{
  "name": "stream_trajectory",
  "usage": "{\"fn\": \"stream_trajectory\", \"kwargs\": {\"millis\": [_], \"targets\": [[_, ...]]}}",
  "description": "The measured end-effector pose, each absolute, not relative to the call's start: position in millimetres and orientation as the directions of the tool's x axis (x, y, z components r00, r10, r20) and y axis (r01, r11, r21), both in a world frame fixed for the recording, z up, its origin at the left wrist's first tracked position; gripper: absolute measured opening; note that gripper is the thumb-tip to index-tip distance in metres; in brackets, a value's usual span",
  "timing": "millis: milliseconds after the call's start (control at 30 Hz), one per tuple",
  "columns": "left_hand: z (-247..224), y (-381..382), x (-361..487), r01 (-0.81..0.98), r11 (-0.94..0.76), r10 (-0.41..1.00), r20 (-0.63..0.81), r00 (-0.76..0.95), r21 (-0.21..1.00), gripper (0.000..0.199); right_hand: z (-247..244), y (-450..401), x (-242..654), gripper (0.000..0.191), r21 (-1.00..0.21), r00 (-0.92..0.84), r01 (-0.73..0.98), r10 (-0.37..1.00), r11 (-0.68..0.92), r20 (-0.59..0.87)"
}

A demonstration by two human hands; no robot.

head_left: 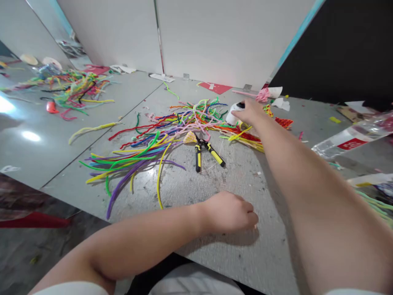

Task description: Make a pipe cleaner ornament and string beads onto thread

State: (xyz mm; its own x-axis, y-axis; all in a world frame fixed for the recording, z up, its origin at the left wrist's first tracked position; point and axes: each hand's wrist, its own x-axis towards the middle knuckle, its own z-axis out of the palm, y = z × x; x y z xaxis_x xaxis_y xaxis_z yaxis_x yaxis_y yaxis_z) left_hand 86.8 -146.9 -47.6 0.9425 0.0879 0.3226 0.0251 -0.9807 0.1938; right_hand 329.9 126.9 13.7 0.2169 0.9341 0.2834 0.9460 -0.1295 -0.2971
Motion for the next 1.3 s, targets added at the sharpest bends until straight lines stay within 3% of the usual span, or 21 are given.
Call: {"fn": "stream_trajectory", "kwargs": {"millis": [133,300,433,500,633,733,833,900,967,1067,1133,1200,1300], "targets": [[-48.9,-145.3,87.7,0.027,-0.989,0.078,0.365,0.928,0.144,0.019,7.2,143.9,327.6,0.08,-0.334,0.216,0.935,0.935,-0.115,0.282],[-48.7,-147.1,88.6,0.044,-0.987,0.093,0.334,0.938,0.151,0.017,14.5,134.1,322.0,0.058,-0.359,0.269,0.92,0.922,-0.16,0.278],[-50.5,-146.1,89.4,0.063,-0.981,0.12,0.317,0.941,0.183,0.03,54.0,111.1,328.6,0.056,-0.381,0.325,0.911,0.839,-0.155,0.437],[-50.1,-145.1,89.3,0.089,-0.977,0.146,0.31,0.94,0.193,0.033,77.4,87.2,336.1,0.055,-0.33,0.286,0.936,0.809,-0.122,0.513],[-45.6,-144.3,86.9,0.155,-0.965,0.207,0.254,0.945,0.211,0.016,108.6,11.3,350.0,0.049,-0.188,0.122,0.982,0.773,-0.004,0.623],[-40.2,-145.4,84.2,0.219,-0.934,0.287,0.227,0.931,0.282,0.014,113.9,-56.9,355.1,0.041,-0.203,0.091,0.975,0.67,0.09,0.737],[-36.1,-146.9,82.5,0.271,-0.879,0.402,0.305,0.864,0.392,0.015,100.6,-118.1,352.2,0.037,-0.234,0.068,0.949,0.587,0.212,0.807],[-36.4,-147.3,82.2,0.294,-0.822,0.503,0.379,0.777,0.488,0.016,77.9,-150.2,344.3,0.037,-0.23,-0.029,0.916,0.626,0.328,0.779],[-40.0,-146.7,82.5,0.291,-0.793,0.564,0.465,0.682,0.535,0.028,46.0,-174.9,333.1,0.036,-0.277,-0.145,0.857,0.719,0.435,0.68],[-49.5,-144.5,83.4,0.264,-0.793,0.583,0.56,0.589,0.549,0.056,-1.8,-201.5,316.1,0.033,-0.404,-0.203,0.806,0.844,0.432,0.497],[-54.4,-142.7,83.6,0.236,-0.803,0.562,0.564,0.606,0.547,0.082,-21.5,-215.0,307.3,0.036,-0.483,-0.156,0.776,0.865,0.405,0.476],[-55.2,-141.2,83.2,0.185,-0.813,0.519,0.541,0.662,0.553,0.1,-29.2,-225.6,301.6,0.048,-0.552,-0.102,0.747,0.885,0.37,0.455],[-48.6,-140.7,81.8,0.124,-0.79,0.476,0.471,0.743,0.601,0.094,-30.3,-233.2,300.1,0.075,-0.624,-0.124,0.679,0.898,0.386,0.422]]}}
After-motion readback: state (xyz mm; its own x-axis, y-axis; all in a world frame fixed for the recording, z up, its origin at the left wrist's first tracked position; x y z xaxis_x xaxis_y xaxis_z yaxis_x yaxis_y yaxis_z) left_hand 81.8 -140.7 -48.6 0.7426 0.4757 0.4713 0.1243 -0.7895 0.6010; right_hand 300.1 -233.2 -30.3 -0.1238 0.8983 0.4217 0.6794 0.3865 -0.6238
